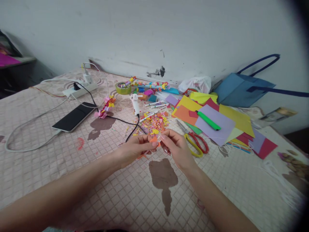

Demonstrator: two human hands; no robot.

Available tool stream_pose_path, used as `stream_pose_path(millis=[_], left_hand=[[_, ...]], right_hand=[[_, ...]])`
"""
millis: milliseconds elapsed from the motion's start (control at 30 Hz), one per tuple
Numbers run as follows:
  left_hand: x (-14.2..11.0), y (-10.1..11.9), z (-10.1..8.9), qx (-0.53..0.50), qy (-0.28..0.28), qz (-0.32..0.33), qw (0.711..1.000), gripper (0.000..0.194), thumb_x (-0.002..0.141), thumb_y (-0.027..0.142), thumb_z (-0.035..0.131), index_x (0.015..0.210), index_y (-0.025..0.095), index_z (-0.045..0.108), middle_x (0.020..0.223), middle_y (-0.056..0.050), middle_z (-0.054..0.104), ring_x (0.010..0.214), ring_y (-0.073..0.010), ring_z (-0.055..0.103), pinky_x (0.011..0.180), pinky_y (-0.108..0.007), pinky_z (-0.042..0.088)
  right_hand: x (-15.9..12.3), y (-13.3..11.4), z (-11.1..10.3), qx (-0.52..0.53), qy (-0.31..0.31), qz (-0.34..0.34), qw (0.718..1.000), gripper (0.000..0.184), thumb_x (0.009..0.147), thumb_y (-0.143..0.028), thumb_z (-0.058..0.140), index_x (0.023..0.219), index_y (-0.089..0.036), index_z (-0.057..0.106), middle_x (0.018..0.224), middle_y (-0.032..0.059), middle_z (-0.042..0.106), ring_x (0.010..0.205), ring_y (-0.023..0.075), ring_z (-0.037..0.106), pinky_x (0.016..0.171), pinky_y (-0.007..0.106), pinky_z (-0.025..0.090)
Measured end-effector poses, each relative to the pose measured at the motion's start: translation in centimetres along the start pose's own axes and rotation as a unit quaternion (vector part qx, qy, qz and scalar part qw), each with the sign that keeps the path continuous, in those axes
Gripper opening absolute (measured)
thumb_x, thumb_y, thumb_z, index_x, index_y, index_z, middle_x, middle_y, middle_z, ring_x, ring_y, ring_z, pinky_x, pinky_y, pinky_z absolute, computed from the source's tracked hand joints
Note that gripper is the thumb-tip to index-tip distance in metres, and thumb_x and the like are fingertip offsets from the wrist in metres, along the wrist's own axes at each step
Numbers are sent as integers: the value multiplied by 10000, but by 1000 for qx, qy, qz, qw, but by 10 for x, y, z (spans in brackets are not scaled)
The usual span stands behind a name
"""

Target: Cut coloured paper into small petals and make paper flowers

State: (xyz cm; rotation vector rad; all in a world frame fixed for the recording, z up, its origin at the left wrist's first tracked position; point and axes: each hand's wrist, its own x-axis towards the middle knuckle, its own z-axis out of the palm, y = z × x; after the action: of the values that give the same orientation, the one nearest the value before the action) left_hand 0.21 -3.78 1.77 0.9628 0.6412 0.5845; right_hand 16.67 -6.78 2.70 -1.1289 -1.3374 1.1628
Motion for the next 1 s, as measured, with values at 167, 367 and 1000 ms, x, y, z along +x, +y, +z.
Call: stream_pose_path(millis=[167,367,1000], left_hand=[[-1,-1,-1,-2,4,-4,1000,314,722,392,726,719,139,542,636,40,530,525,-44,403,492,-199,273],[-1,-2,0,1,18,8,1000,328,705,406,733,711,134,549,599,44,511,501,-46,374,470,-212,222],[-3,-4,-3,-1,13,-1,1000,296,677,368,756,727,125,594,644,24,538,558,-66,408,525,-211,258]], right_hand=[[0,1,0,10,-1,3,1000,240,850,-370,570,683,-200,540,517,-68,418,437,72,326,412,213,247],[0,3,1,15,1,0,1000,240,853,-368,573,693,-191,540,523,-68,425,442,65,335,415,205,250],[-1,3,3,23,9,15,1000,234,855,-343,579,686,-187,532,537,-64,432,452,55,342,407,189,248]])
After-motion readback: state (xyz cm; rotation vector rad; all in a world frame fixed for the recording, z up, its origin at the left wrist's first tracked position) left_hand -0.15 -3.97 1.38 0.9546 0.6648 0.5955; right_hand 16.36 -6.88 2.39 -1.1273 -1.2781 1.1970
